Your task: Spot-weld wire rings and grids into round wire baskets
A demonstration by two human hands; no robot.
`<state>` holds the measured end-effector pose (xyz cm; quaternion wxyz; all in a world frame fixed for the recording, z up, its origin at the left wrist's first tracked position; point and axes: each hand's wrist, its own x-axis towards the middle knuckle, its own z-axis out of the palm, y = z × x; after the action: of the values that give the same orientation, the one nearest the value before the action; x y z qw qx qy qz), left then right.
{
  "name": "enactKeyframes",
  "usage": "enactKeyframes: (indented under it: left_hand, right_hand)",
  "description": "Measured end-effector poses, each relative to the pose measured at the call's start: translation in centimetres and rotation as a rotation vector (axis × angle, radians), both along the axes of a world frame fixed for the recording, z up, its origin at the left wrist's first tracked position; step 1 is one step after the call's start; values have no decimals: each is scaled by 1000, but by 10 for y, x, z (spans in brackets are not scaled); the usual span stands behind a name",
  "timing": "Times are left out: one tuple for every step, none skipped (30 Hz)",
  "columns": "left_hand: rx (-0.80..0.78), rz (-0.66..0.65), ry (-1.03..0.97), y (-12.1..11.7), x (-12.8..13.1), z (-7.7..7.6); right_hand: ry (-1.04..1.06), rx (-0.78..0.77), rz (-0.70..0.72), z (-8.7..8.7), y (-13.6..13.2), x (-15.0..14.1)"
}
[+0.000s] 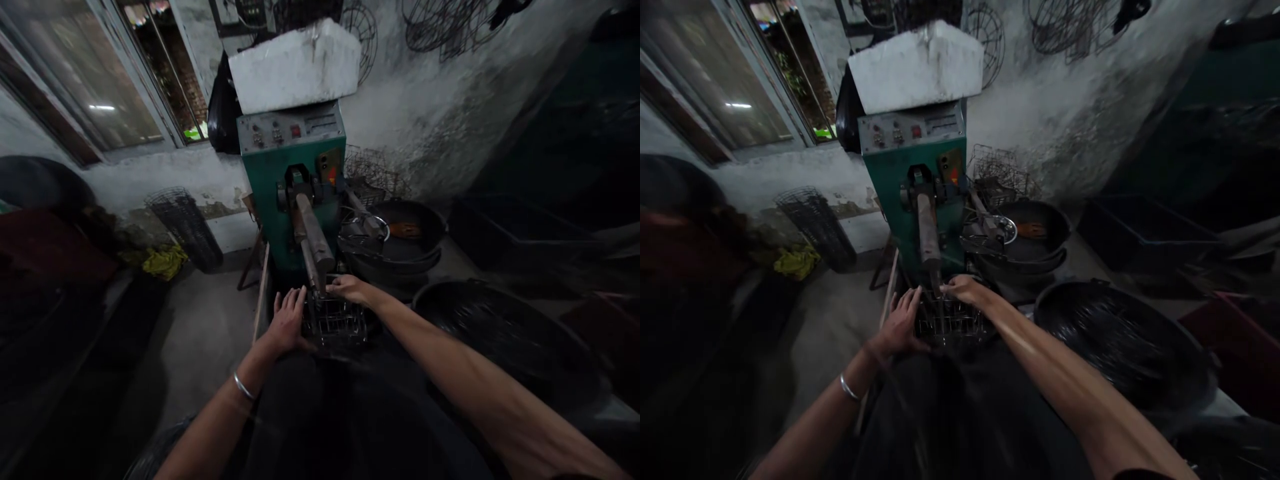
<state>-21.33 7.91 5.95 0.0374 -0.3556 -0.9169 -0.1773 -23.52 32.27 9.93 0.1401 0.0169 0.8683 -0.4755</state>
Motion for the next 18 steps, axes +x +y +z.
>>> enactKeyframes:
  left_hand:
    - [-4,-8,-4,1,-1,0]
    - [-7,-15,-7,2,-1,-1]
    - [-7,-16,-7,2,-2,-1]
    - [-4,-13,-3,3,-3,-1]
    - [-1,-9,3,3,-5,0]
    - [5,-6,13,4,-6,1]
    - [10,-5,23,4,-8,2]
    - [15,-7,33,4,-10,3]
    - [19,-13,39,4,-12,4]
    - [20,-19,38,4,-14,5]
    - [22,-22,32,4,-16,5]
    - [24,-21,24,3,-18,6]
    - [25,-20,15,3,-20,6]
    - [26,-20,9,3,-22,5]
    - [24,-19,9,3,-25,5]
    - [20,-13,15,4,-27,5]
    - [11,-4,27,4,-29,5]
    - [-2,5,39,5,-32,6]
  right_hand:
    - [-2,6,-5,1,-1,-1]
    - [-4,11,-8,2,-1,-2]
    - [-5,15,-11,3,-1,-3]
    - [-4,18,-14,4,-1,-4]
    - [-4,22,-16,5,0,-6]
    - [-3,26,-19,6,0,-7]
    - [-1,33,-21,6,0,-10]
    - [1,42,-23,7,1,-12]
    - [4,53,-25,9,2,-14]
    - [8,64,-27,10,2,-16]
    - [15,75,-27,11,3,-18]
    - [23,84,-26,12,3,-20]
    - [32,88,-24,13,3,-21]
    - [41,90,-23,14,3,-22]
    - [50,87,-21,15,3,-23]
    - [60,82,-20,15,3,-24]
    - [72,74,-22,16,3,-25]
    - [87,66,-24,16,3,-27]
